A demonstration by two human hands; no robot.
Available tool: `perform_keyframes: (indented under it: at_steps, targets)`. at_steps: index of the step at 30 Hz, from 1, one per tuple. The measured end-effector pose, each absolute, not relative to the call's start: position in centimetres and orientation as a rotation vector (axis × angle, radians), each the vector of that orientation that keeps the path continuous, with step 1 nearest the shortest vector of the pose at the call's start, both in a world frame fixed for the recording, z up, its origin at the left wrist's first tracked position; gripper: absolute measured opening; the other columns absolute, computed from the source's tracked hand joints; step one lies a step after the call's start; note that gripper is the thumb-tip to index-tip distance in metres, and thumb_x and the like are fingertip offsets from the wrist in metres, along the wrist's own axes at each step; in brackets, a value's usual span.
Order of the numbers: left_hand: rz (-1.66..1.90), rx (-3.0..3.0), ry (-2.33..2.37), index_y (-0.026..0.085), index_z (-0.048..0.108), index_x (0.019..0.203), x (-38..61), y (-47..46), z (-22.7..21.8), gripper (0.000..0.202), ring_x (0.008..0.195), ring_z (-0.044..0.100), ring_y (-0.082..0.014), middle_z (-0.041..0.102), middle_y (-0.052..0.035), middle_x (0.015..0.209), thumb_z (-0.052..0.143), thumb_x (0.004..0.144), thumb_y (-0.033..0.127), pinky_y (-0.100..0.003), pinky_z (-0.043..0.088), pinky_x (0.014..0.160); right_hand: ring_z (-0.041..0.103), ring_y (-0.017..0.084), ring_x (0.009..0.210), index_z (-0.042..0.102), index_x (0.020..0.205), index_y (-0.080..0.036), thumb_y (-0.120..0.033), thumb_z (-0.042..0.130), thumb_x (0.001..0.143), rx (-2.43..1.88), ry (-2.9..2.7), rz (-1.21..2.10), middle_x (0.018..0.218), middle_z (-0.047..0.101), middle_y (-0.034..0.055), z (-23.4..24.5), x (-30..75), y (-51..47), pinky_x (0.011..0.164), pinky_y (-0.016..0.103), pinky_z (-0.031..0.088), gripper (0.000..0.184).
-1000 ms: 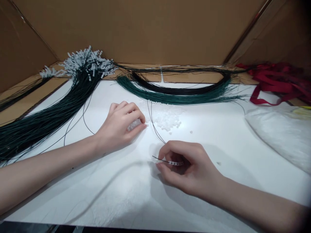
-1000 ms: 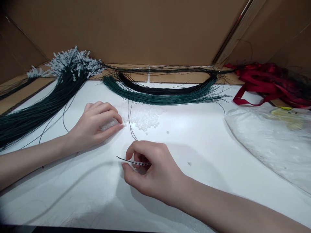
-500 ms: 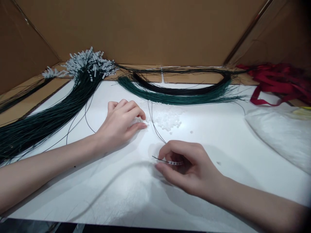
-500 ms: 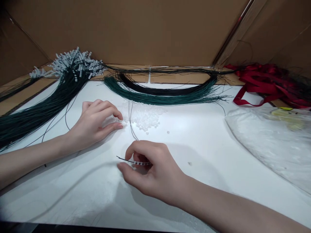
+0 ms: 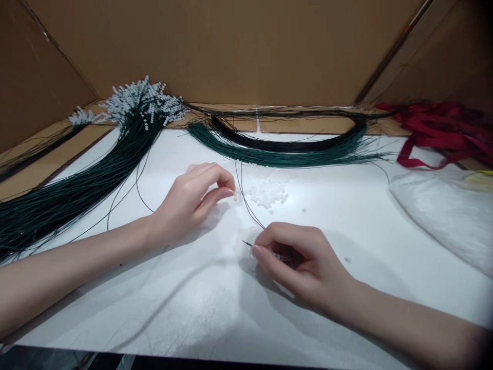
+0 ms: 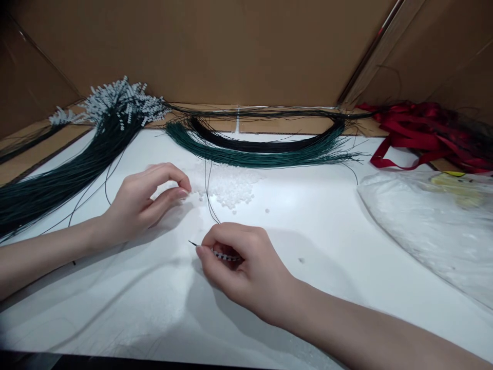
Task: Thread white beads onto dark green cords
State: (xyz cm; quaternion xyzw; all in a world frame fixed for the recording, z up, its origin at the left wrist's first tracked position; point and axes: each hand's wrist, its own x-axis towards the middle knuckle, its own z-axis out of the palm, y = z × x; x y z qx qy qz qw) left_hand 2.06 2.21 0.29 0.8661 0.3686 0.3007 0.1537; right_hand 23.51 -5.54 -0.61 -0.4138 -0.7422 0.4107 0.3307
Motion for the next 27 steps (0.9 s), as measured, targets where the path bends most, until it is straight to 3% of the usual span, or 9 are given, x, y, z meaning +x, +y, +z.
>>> perform_keyframes:
  at_steps: [3,6,13,22,27]
  targets:
    - [0.888,2.19,0.82,0.017,0.06,0.092,2.3,1.1,0.4,0.006,0.08,0.06,-0.0111,0.065,-0.0004,0.087,0.055,0.095,0.017,-0.023,0.045,0.072,0.039,0.006,0.053,0.057,0.071,-0.014,-0.018,0.053,0.091,-1.097,-1.918,1.084,0.06,0.049,-0.0032,-0.6,23.5,-5.5,0.049,0.02,0.032,0.02]
    - [0.856,1.958,0.702,0.016,0.063,0.094,2.6,0.2,0.2,0.003,0.085,0.062,-0.0104,0.066,-0.0013,0.09,0.06,0.092,0.016,-0.02,0.049,0.076,0.039,0.006,0.052,0.057,0.071,-0.014,-0.018,0.054,0.09,-1.104,-1.88,1.102,0.058,0.047,-0.004,-0.5,23.4,-5.5,0.049,0.019,0.032,0.02]
    - [0.772,1.674,0.596,0.017,0.061,0.101,2.5,0.0,-0.7,0.014,0.089,0.066,-0.0107,0.066,-0.0019,0.093,0.065,0.088,0.013,-0.019,0.053,0.079,0.038,0.007,0.052,0.057,0.072,-0.015,-0.019,0.052,0.09,-1.131,-1.835,1.128,0.058,0.046,-0.0039,-0.5,23.4,-5.5,0.048,0.02,0.032,0.019]
    - [0.756,1.643,0.565,0.017,0.06,0.104,2.5,0.1,-0.9,0.02,0.088,0.068,-0.0125,0.07,-0.0037,0.092,0.067,0.086,0.01,-0.021,0.055,0.076,0.038,0.007,0.052,0.058,0.073,-0.015,-0.019,0.052,0.09,-1.144,-1.806,1.159,0.058,0.046,-0.004,-0.6,23.5,-5.6,0.048,0.021,0.031,0.018]
    - [0.789,1.687,0.547,0.017,0.061,0.104,2.4,0.1,-1.1,0.023,0.087,0.068,-0.012,0.069,-0.0026,0.09,0.069,0.084,0.009,-0.023,0.054,0.082,0.038,0.007,0.052,0.057,0.072,-0.015,-0.019,0.053,0.09,-1.141,-1.808,1.156,0.057,0.046,-0.0041,-0.6,23.5,-5.5,0.048,0.021,0.031,0.019]
